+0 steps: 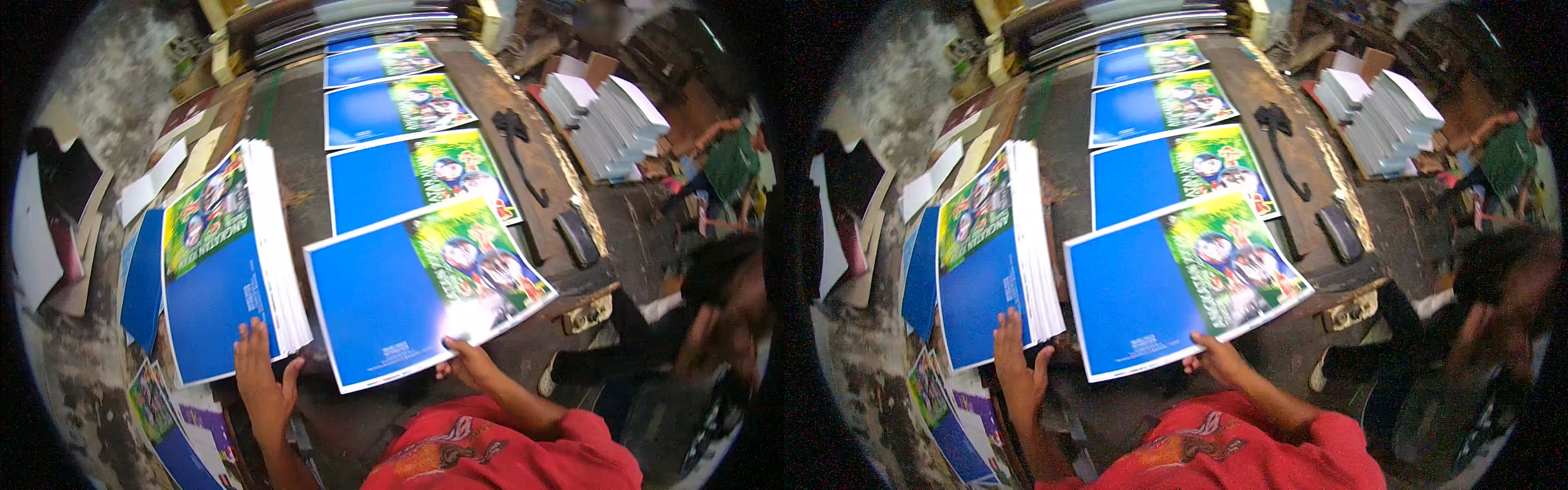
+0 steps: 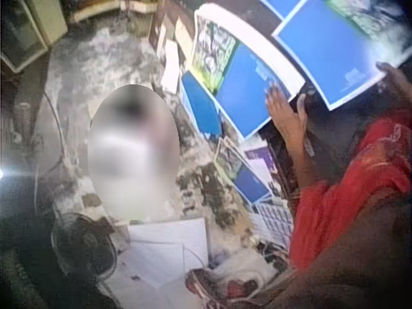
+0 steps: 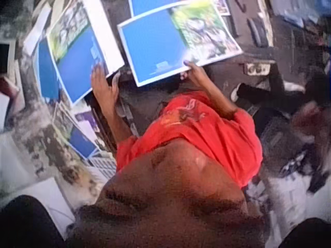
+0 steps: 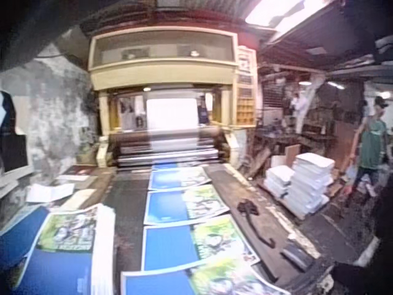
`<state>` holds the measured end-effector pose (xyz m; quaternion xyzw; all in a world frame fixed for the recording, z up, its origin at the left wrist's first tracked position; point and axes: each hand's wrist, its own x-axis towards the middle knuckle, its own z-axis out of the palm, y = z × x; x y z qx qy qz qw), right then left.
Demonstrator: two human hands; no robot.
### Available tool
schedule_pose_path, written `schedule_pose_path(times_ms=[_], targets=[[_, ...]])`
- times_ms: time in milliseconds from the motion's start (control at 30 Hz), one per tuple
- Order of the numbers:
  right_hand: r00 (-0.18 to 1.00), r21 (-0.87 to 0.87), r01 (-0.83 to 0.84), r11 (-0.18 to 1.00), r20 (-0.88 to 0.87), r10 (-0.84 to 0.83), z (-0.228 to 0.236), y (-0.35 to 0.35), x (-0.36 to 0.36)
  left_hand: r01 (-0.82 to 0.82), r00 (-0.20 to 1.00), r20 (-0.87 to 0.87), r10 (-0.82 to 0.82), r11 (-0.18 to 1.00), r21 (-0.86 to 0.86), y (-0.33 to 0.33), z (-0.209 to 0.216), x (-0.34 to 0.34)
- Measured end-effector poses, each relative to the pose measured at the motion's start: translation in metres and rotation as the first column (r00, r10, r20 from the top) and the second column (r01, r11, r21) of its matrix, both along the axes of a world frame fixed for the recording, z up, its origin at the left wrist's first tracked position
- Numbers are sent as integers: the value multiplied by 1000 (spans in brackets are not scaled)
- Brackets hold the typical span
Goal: The person organizes printed paper covers on a workstation by hand, lifting them from the machine bed and placing them onto a stack.
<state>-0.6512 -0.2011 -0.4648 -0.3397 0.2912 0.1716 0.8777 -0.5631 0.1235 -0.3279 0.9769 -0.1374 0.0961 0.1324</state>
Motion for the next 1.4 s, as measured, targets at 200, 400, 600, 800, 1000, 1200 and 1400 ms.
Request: schedule_pose_path(times_ms=[200,400,600,800,1000,1200,1400], targets=[[994,-66,-111,992,9,112,-17,33,-69,-32,976,215,38,999,-33,23,-19,-10],[997,-67,-71,995,34,74,-26,28,-51,-13,991,127,41,976,-219,27,-9,-10],[987,-91,75,993,149,-61,-30,29,-17,-57,998,-17,54,940,-336,40,-8,-15],[956,-121,244,962,194,-218,-66,51,-36,-207,976,-85,200,738,-642,39,-44,-57],[902,-124,379,917,272,-336,-64,54,-63,5,925,-70,375,-197,-980,46,-40,-72],[942,-102,258,961,248,-227,-43,42,-74,48,993,119,25,817,-574,22,-46,-113],[845,-24,26,999,535,-9,-34,21,-79,368,912,-33,-409,851,-374,0,-37,-129]])
